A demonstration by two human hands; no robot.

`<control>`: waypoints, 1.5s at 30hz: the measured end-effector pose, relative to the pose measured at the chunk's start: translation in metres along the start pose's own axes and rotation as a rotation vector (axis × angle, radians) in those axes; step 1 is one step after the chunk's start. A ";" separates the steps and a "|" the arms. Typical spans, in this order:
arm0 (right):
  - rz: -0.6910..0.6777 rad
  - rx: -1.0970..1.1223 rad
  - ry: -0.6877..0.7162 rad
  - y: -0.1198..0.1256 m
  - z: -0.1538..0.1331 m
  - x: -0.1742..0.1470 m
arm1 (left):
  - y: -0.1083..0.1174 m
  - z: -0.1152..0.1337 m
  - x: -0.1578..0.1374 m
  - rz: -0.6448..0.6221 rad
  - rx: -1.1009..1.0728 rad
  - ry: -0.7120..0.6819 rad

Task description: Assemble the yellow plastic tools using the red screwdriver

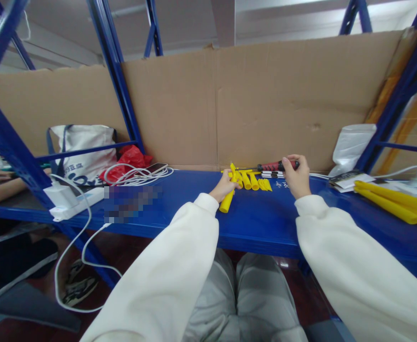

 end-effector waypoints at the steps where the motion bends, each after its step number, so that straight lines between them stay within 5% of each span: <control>1: -0.003 0.006 0.004 0.000 0.000 0.000 | 0.000 -0.001 0.001 -0.001 0.002 -0.004; 9: 0.041 0.013 0.015 0.003 0.004 0.002 | 0.001 -0.004 0.005 0.008 0.026 -0.021; 17: -0.032 0.215 -0.188 -0.008 0.012 0.001 | 0.002 -0.002 0.005 0.037 0.017 -0.024; 45: -0.021 0.247 -0.365 -0.010 0.016 -0.001 | 0.006 0.002 0.003 0.060 0.080 0.004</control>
Point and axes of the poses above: each hand's wrist, its own x-axis towards the middle knuckle, its own y-axis out of the back of the hand, z = x × y, the point moved 5 cm from there along x, towards the middle knuckle, and after that the axes turned 11 degrees about x, right-handed, at the moved point
